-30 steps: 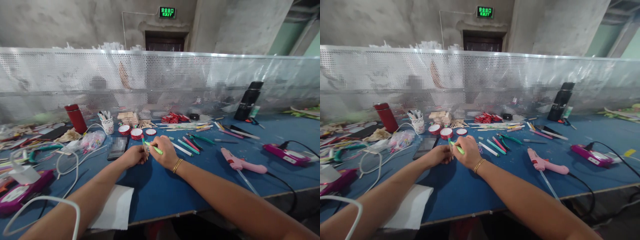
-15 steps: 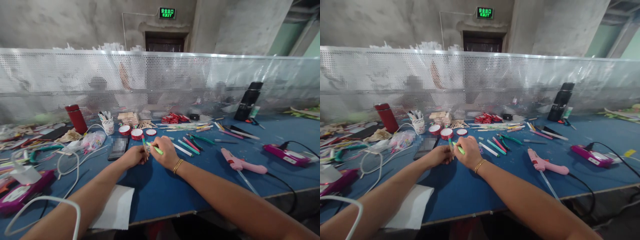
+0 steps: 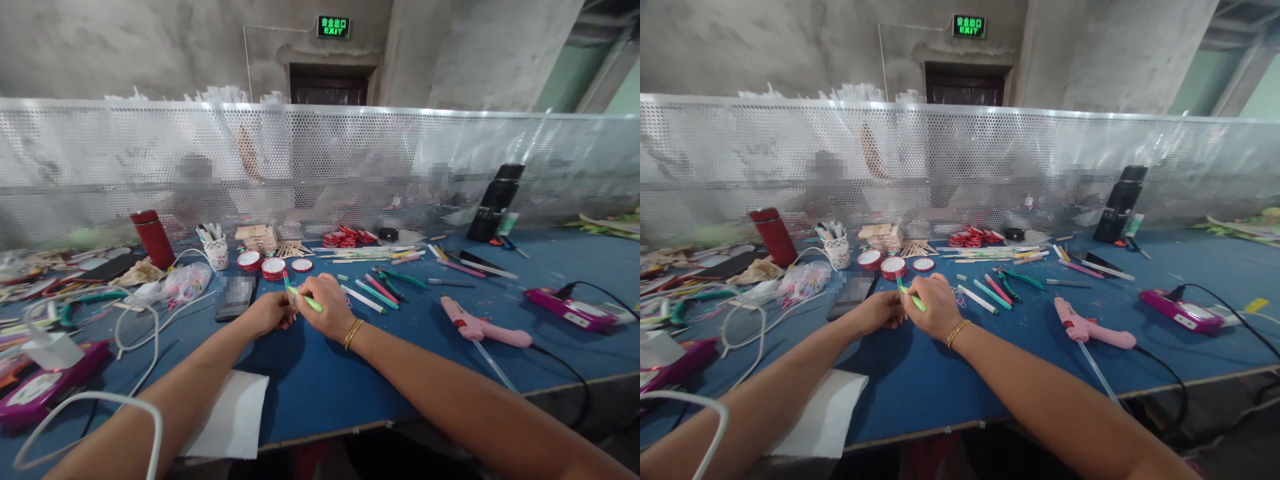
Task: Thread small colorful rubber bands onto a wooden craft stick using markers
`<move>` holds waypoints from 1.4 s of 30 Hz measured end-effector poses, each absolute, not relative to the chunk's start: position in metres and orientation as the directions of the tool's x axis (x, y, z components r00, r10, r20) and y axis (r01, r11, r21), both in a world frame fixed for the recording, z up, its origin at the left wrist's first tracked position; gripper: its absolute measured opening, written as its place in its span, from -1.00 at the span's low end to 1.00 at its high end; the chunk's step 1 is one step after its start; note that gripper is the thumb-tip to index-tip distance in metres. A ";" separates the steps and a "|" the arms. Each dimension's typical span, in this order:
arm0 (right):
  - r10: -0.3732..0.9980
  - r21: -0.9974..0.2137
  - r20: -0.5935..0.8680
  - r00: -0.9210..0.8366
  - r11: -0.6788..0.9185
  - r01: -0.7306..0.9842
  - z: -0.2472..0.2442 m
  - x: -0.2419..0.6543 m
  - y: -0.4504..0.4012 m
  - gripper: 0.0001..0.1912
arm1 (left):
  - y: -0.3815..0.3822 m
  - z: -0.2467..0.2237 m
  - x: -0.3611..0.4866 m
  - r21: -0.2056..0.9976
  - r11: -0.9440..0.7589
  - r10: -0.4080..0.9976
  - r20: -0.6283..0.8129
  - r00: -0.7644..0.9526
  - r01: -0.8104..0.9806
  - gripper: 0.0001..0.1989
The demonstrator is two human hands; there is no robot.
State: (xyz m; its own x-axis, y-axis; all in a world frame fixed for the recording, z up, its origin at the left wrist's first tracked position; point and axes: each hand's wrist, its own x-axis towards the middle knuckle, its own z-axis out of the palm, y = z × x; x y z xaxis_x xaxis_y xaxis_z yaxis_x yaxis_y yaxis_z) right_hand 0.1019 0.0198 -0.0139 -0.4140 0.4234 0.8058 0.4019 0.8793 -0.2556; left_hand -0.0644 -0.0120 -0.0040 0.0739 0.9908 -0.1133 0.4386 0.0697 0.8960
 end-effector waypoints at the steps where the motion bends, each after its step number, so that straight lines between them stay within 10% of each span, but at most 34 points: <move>1: 0.431 -0.260 0.809 -0.400 0.872 0.415 -0.014 0.102 0.020 -0.89 | -0.012 -0.004 -0.064 0.897 0.068 0.990 -0.114 0.079 0.437 -0.96; 42: 0.413 -0.260 0.817 -0.403 0.887 0.383 -0.013 0.102 0.018 -0.89 | -0.016 0.000 -0.061 0.902 0.094 0.992 -0.121 0.038 0.422 -0.92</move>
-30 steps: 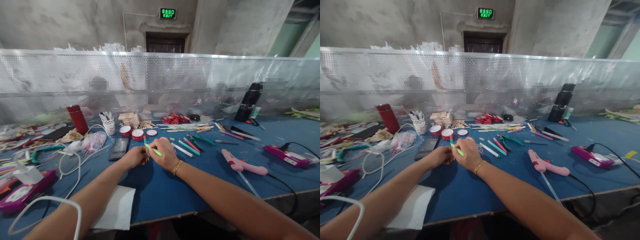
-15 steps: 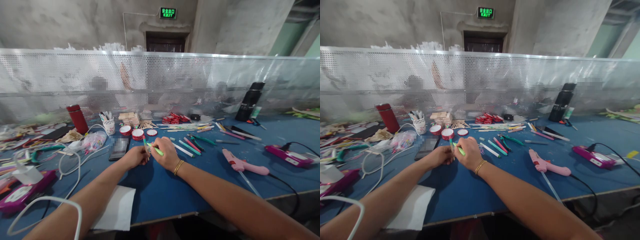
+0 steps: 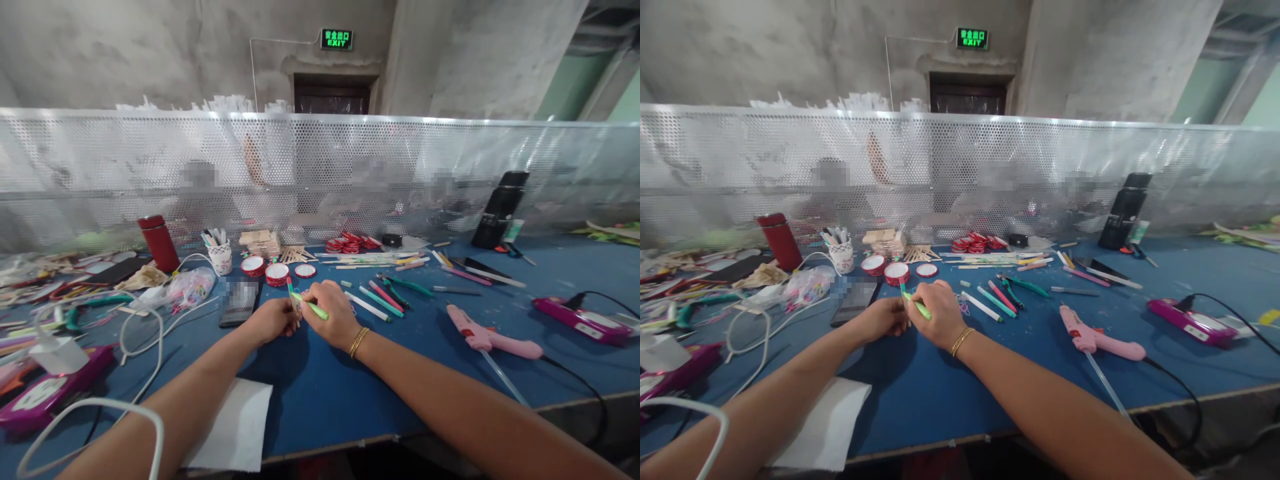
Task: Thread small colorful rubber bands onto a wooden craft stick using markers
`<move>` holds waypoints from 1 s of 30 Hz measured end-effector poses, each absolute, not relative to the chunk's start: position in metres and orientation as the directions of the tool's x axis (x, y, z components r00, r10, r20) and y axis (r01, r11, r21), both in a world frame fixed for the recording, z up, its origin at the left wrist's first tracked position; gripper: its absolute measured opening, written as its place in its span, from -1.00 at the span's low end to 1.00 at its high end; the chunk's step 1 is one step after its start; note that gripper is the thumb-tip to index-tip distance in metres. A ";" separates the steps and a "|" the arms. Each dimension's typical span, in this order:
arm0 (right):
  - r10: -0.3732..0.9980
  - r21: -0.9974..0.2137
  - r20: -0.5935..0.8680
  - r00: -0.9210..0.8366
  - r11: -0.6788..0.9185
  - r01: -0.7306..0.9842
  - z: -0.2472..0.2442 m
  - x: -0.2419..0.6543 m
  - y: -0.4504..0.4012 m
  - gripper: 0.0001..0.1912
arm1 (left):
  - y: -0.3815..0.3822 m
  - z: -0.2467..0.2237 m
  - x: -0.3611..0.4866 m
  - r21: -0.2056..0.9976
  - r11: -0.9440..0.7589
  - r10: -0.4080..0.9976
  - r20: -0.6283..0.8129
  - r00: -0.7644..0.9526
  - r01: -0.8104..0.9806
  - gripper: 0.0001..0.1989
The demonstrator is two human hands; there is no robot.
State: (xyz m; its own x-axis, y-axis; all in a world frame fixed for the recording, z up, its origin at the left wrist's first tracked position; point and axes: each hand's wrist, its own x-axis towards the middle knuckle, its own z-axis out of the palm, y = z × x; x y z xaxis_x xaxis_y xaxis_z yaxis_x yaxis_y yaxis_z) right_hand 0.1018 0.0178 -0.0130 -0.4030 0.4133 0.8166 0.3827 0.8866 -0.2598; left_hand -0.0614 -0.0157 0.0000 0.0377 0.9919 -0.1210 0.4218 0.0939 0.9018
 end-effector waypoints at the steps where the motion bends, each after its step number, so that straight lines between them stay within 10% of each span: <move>1: 0.413 -0.255 0.810 -0.416 0.888 0.384 -0.013 0.102 0.018 -0.89 | -0.015 -0.001 -0.061 0.905 0.091 0.992 -0.118 0.040 0.415 -0.93; 30: 0.419 -0.257 0.798 -0.434 0.887 0.384 -0.014 0.103 0.018 -0.88 | -0.012 -0.005 -0.064 0.897 0.074 0.992 -0.111 0.060 0.436 -0.95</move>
